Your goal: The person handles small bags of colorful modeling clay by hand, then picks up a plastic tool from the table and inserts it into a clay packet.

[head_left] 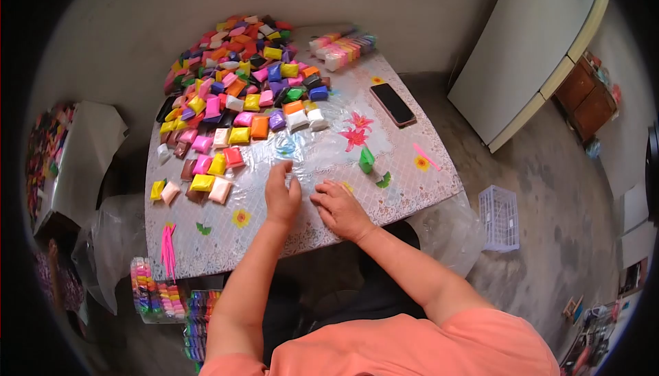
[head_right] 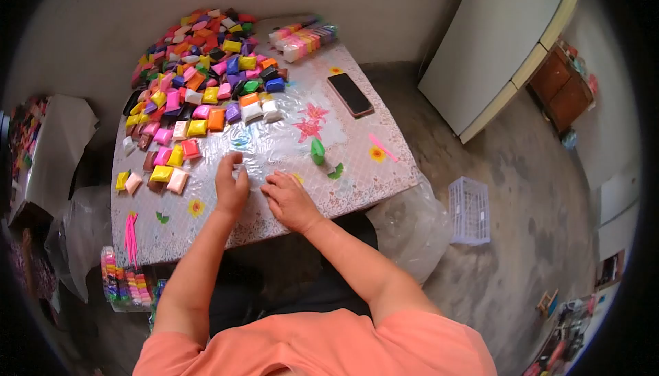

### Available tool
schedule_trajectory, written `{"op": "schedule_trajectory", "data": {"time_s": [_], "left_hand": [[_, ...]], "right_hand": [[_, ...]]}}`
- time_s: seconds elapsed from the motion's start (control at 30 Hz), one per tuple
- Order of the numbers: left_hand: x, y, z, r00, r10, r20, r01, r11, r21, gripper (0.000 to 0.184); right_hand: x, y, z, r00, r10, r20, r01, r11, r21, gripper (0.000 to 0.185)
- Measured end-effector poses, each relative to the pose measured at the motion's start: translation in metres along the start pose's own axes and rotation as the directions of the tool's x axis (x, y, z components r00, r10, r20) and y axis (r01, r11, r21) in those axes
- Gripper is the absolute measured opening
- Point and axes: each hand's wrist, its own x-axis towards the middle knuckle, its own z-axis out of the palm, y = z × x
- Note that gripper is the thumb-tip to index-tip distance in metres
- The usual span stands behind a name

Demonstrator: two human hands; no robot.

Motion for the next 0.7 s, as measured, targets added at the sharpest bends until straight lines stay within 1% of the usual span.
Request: {"op": "schedule_trajectory", "data": {"time_s": [0.03, 0.1, 0.17, 0.23, 0.3, 0.37, 0.47, 0.57, 0.6, 0.7], "left_hand": [[0.022, 0.001, 0.005, 0.998, 0.070, -0.009, -0.069, 0.996, 0.060, 0.039], [0.064, 0.010, 0.021, 0.987, 0.156, 0.036, -0.160, 0.967, 0.198, 0.045], [0.111, -0.007, 0.053, 0.970, 0.193, 0.144, -0.228, 0.931, 0.284, 0.052], [0.144, -0.002, 0.083, 0.952, 0.227, 0.203, -0.295, 0.854, 0.428, 0.055], [0.172, 0.008, 0.111, 0.947, 0.059, 0.316, -0.243, 0.777, 0.580, 0.057], [0.194, 0.007, 0.137, 0.924, -0.056, 0.379, -0.227, 0.717, 0.659, 0.058], [0.212, -0.008, 0.162, 0.919, -0.132, 0.371, -0.191, 0.674, 0.713, 0.057], [0.214, -0.020, 0.158, 0.894, -0.270, 0.357, -0.098, 0.660, 0.745, 0.054], [0.212, -0.021, 0.153, 0.912, -0.235, 0.335, -0.095, 0.674, 0.732, 0.049], [0.197, -0.015, 0.126, 0.890, -0.271, 0.366, -0.089, 0.686, 0.722, 0.043]], "right_hand": [[0.000, 0.000, -0.001, 1.000, 0.014, 0.016, -0.014, 1.000, 0.005, 0.028], [0.000, 0.003, -0.001, 0.998, 0.036, 0.051, -0.037, 0.999, 0.016, 0.029], [0.000, 0.004, -0.003, 0.997, 0.050, 0.065, -0.051, 0.999, 0.015, 0.032], [0.001, 0.004, -0.005, 0.993, 0.071, 0.095, -0.073, 0.997, 0.014, 0.033], [0.001, 0.005, -0.006, 0.992, 0.095, 0.080, -0.099, 0.994, 0.046, 0.033], [0.002, 0.004, -0.006, 0.991, 0.114, 0.067, -0.121, 0.986, 0.116, 0.031], [0.005, 0.006, -0.006, 0.987, 0.132, 0.091, -0.141, 0.985, 0.100, 0.035], [0.009, 0.001, -0.007, 0.980, 0.155, 0.121, -0.166, 0.983, 0.085, 0.033], [0.010, 0.000, -0.008, 0.981, 0.149, 0.120, -0.160, 0.983, 0.087, 0.031], [0.008, 0.001, -0.011, 0.980, 0.141, 0.140, -0.149, 0.988, 0.048, 0.030]]}}
